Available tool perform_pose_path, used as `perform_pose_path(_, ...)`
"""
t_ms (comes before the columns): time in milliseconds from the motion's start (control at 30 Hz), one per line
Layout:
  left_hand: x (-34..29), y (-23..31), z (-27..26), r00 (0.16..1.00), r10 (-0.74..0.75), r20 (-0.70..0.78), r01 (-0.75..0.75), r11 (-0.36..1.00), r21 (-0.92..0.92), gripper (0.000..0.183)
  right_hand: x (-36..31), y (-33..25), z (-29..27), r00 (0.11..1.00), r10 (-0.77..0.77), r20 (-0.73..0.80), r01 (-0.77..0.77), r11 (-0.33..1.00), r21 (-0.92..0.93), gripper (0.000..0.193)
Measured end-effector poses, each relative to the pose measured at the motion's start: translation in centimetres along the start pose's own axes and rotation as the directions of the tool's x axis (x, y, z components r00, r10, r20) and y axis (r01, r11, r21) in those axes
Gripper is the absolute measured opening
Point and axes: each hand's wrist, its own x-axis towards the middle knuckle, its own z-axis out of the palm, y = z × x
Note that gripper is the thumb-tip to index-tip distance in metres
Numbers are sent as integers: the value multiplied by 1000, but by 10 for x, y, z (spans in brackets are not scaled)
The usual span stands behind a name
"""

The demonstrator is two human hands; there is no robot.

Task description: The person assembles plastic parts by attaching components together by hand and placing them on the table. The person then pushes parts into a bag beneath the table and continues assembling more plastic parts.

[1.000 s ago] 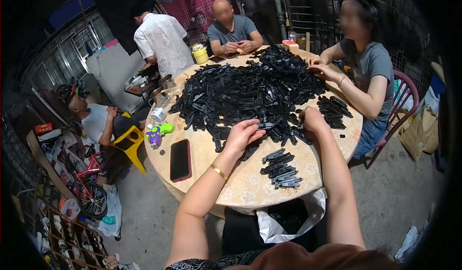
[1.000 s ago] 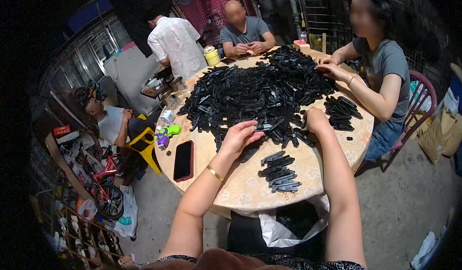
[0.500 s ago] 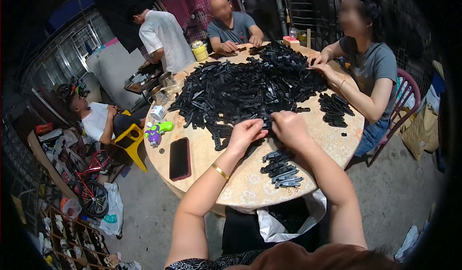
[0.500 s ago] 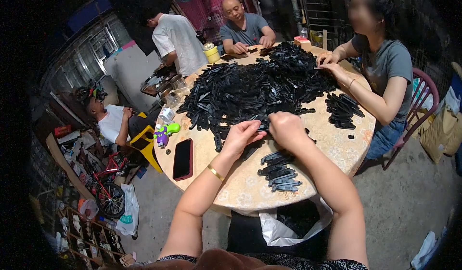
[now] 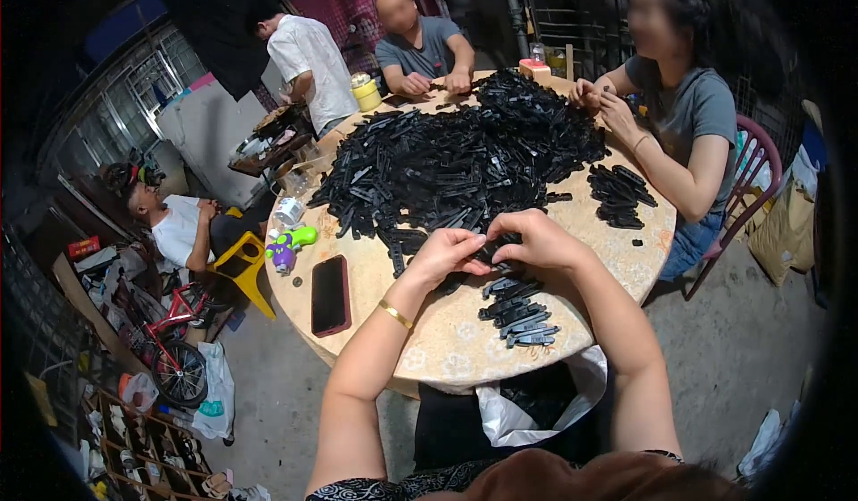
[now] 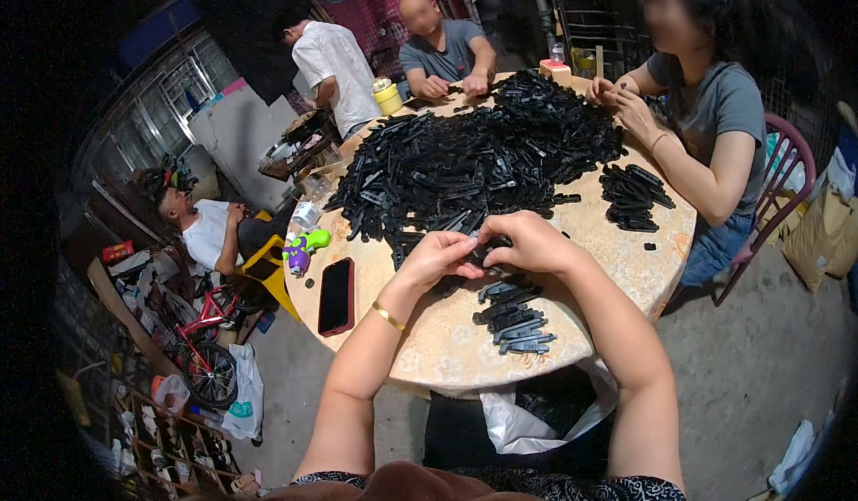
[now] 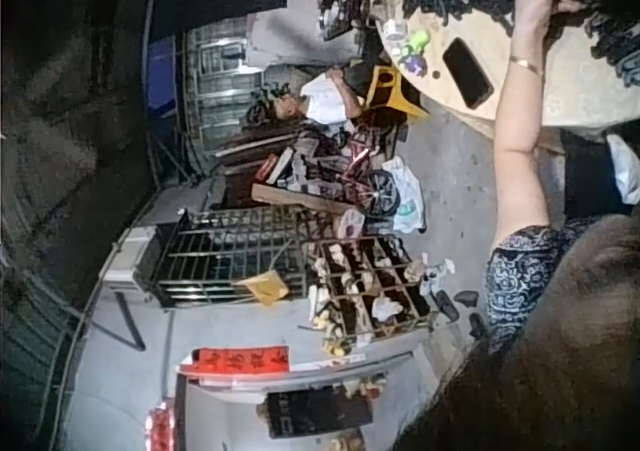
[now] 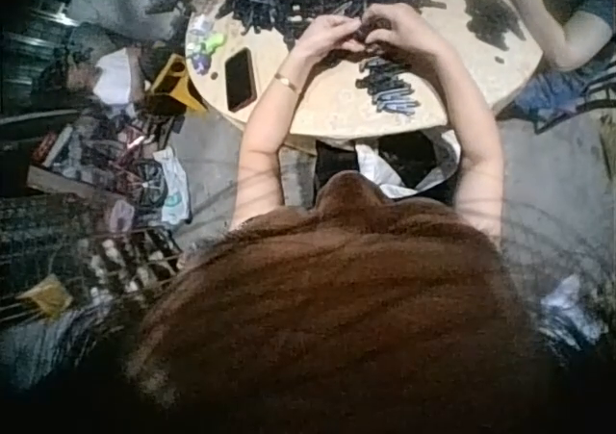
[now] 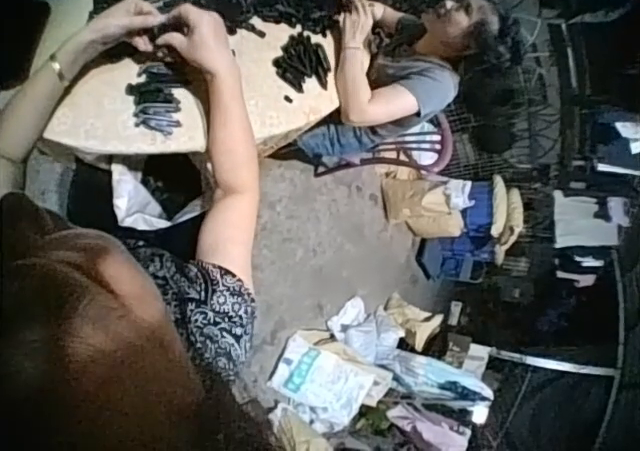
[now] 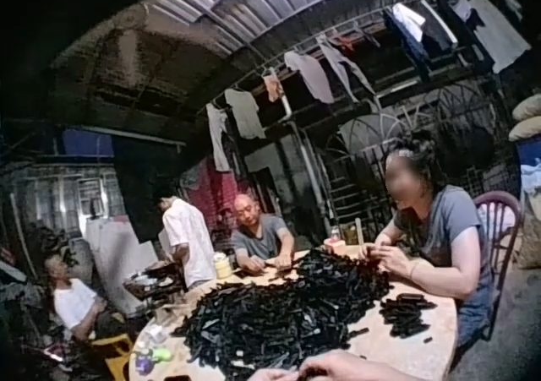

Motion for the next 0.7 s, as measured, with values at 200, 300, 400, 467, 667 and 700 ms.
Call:
perform_pose_path(200,6,0,1,973,68,-219,-100,986,-135,28,1,15,2,932,-99,-349,55,990,-133,19)
perform_pose_path(300,6,0,1,963,124,-239,-173,965,-199,33,6,14,7,895,-245,-372,164,957,-238,21)
perform_pose_path(400,4,2,9,974,95,-208,-139,968,-210,31,6,7,17,916,-271,-295,156,920,-360,22)
perform_pose_path(467,3,-3,14,958,176,-227,-203,974,-101,29,5,10,22,909,-291,-299,161,906,-391,22)
perform_pose_path(667,1,0,14,908,369,-200,-347,928,135,34,4,10,20,863,-381,-333,217,872,-438,27)
perform_pose_path(700,1,1,14,843,505,-186,-449,851,272,36,4,8,18,924,-154,-350,102,981,-162,29)
